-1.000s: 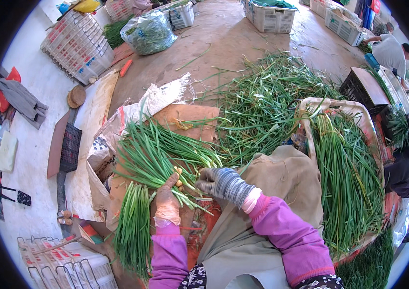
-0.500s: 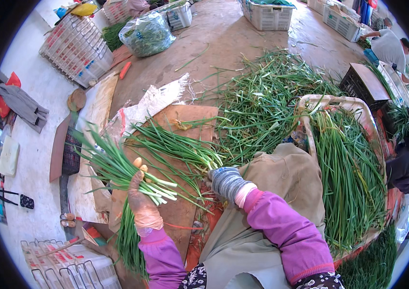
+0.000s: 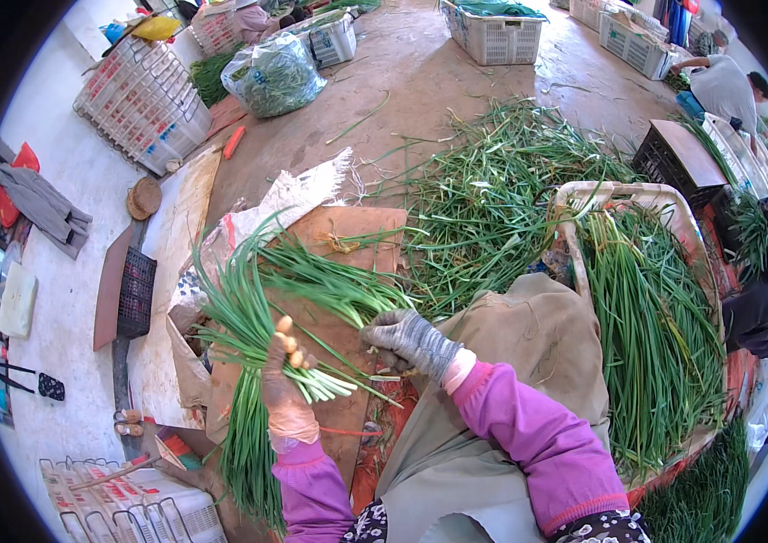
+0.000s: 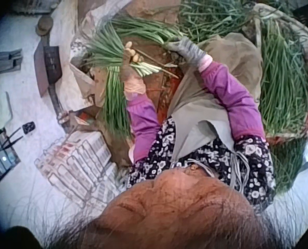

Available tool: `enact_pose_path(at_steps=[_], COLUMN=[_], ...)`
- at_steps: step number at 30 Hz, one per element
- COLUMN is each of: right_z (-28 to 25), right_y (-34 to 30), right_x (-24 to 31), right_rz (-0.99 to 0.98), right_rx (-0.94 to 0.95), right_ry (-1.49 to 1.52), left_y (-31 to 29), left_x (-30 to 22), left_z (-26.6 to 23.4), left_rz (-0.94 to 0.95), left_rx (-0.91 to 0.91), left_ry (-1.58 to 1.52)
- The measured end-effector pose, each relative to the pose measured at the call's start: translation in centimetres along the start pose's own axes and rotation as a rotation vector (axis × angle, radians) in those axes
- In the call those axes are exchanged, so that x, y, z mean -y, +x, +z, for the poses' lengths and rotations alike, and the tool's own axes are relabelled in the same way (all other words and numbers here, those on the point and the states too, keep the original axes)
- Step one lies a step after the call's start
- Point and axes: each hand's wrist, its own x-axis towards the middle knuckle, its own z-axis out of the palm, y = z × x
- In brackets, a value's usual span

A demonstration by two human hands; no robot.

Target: The person sorts and cleans green onions by hand, removing damaged outer leaves and organizing them into bundles on the floor.

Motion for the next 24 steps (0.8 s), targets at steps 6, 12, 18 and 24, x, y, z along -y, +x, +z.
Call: enact_pose_path(at_steps=[6,12,18,24], right_z=[1.6,2.6,0.4,-3.3], right_y=[-1.2,-1.4,-3.2,-3.1], right_x=[-1.1,-1.3,-1.0,-1.2], right_rz=[-0.413,-0.353,-0.188,-0.099], right_rx=[-0.115,-0.079,0.16,0.057], right_ry=[-0.736,-1.327,-1.514,-1.391], left_y=[-0.8,-0.8,0.2,-0.1], left_x=[3.0,3.3,4.0,1.4], left_z=[1.1,3.3,2.9,4.1], left_rz=[-0.057,-0.13,-0.041,0.011], left_rx=[-0.17,-0.108,-0.216,-0.141], left_ry=[0.165,0.427,0.353,0.207])
